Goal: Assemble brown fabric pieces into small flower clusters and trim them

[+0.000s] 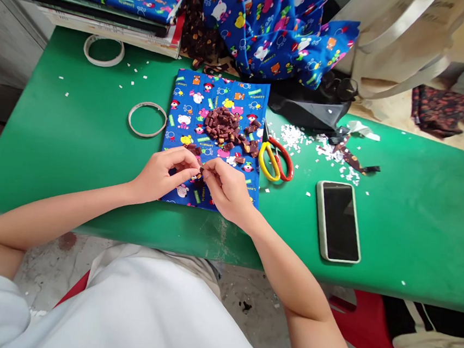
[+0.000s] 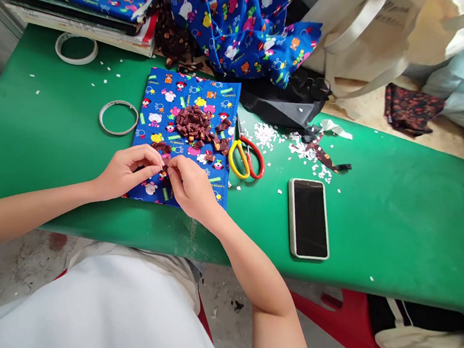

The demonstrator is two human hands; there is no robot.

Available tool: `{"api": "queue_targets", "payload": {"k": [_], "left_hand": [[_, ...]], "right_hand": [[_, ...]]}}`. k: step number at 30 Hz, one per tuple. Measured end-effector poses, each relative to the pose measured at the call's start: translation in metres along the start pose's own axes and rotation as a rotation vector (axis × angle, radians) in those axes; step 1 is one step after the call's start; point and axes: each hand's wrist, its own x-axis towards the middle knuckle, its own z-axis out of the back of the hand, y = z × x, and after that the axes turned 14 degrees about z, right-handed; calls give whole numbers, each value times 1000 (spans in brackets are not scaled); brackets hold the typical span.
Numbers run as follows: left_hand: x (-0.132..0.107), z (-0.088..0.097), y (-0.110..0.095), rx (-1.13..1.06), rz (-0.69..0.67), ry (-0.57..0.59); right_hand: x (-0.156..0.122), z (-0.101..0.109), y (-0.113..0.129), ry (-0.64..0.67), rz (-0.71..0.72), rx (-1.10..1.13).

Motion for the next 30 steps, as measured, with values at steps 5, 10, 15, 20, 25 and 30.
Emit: {"api": "queue_targets", "payload": {"k": [5, 10, 15, 20, 25, 30], "left_hand": [[-1, 0, -2, 223, -91, -36], [-3, -1, 1, 279, -131, -57], [-3, -2, 2, 315, -139, -78], [-4, -3, 3, 328, -121, -88], [-4, -4, 5, 336, -150, -95], [-5, -5, 5, 358, -196, -105]], "right_hand": [[0, 0, -1, 59, 33, -46], [-2, -2, -1, 71, 72, -101], [-4, -4, -2, 84, 89, -139], [-6, -8, -3, 78, 85, -184], [-5, -11, -4, 47, 144, -226], [-2, -10, -1, -42, 253, -227]]}}
